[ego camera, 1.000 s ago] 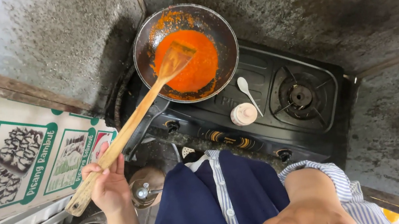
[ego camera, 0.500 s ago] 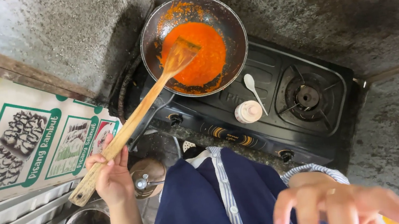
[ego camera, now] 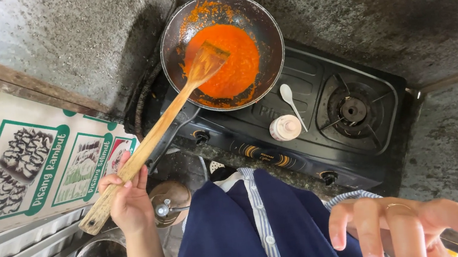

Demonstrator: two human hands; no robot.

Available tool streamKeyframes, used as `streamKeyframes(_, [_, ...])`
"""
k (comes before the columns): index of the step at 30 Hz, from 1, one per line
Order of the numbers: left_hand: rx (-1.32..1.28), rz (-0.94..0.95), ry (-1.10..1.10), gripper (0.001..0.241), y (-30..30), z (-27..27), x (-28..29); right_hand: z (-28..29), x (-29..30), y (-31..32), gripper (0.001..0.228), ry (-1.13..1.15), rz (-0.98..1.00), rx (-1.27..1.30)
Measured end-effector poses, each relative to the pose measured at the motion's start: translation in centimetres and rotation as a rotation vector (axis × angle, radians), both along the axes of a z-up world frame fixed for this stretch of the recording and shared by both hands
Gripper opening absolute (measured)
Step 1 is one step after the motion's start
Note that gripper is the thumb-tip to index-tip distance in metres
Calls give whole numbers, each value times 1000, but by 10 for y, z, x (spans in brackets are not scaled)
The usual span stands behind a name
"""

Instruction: Stirring sauce in a pan on a gas stove and adding seasoning from a container using a spoon.

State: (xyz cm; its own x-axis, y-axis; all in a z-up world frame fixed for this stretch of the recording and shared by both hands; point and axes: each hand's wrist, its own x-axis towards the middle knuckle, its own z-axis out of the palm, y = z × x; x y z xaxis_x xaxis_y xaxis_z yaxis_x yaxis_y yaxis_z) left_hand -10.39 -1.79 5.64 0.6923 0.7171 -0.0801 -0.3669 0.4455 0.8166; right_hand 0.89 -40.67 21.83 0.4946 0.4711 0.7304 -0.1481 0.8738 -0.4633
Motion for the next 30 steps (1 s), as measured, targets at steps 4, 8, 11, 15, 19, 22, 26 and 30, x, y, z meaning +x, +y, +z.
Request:
streamKeyframes(4, [6, -3, -15, 19, 2, -3, 0, -2, 2, 3, 55, -67, 9, 7])
streamKeyframes(8, [5, 9, 17, 20, 2, 0, 2, -1, 4, -3, 37, -92, 64, -81])
streamKeyframes(11, [-10, 21, 6, 20, 3, -1, 2, -9, 7, -5, 18, -234, 133, -109])
streamKeyframes(15, [17, 21, 14, 21, 1, 3, 3, -29, 9, 2, 25, -427, 181, 50])
streamKeyframes(19, [55, 37, 27, 23, -2, 6, 10, -32, 6, 1, 34, -418, 132, 116])
streamKeyframes(22, [47, 34, 31, 23, -3, 9, 10, -22, 4, 3, 23, -324, 27, 117])
streamKeyframes(26, [44, 28, 45, 23, -3, 9, 10, -4, 2, 8, 14, -229, -86, 110])
streamKeyframes(30, [45, 31, 41, 23, -2, 8, 13, 12, 1, 14, 13, -99, -244, 106])
